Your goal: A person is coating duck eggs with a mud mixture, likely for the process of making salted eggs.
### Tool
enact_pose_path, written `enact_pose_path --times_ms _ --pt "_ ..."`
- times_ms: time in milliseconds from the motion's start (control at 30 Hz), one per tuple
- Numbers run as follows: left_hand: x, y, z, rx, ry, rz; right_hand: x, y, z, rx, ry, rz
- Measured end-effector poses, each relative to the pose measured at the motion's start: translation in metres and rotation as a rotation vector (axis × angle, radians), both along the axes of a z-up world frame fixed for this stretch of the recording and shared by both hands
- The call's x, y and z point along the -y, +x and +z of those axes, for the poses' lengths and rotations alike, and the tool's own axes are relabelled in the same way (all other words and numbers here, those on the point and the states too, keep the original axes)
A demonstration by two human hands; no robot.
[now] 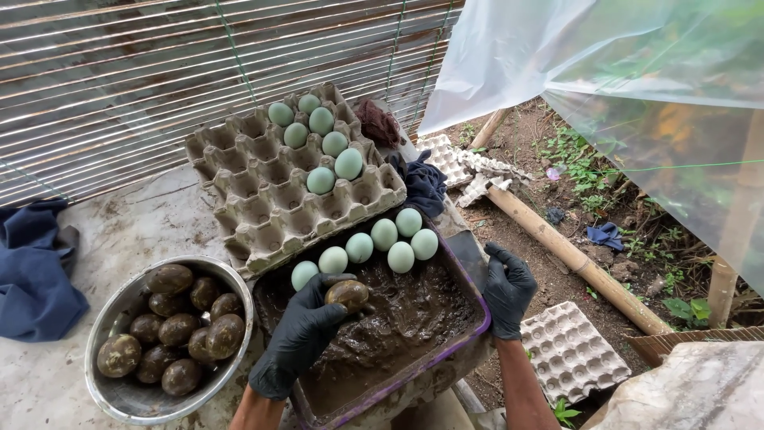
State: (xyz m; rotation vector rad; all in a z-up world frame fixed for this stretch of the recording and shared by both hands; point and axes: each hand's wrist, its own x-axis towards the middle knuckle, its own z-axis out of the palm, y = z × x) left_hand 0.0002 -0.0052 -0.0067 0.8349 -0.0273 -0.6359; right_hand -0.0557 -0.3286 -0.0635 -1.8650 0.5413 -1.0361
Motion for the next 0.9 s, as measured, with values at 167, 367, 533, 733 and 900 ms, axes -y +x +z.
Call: enact_pose_path --times_ms 167,367,533,733,900 --pt "-0.005 0.004 -0.012 -0.072 0.026 0.045 0.000 0.000 -0.001 0.014 -0.002 0.017" --pt "-0.006 0.002 -0.015 0.074 -0.104 0.025 -0.001 0.000 0.001 0.002 0.008 0.007" --pt "-0.008 0.000 -0.018 0.066 -0.093 0.044 -0.004 0.000 0.005 -0.006 -0.006 -0.004" --pt "-0.005 -0.002 -0.007 0.152 -0.225 -0.023 -0.004 0.000 0.004 0.012 0.009 -0.001" --pt "-0.004 -0.003 0.003 0.021 -0.177 -0.035 -0.005 0.000 0.006 0.002 -0.014 -0.002"
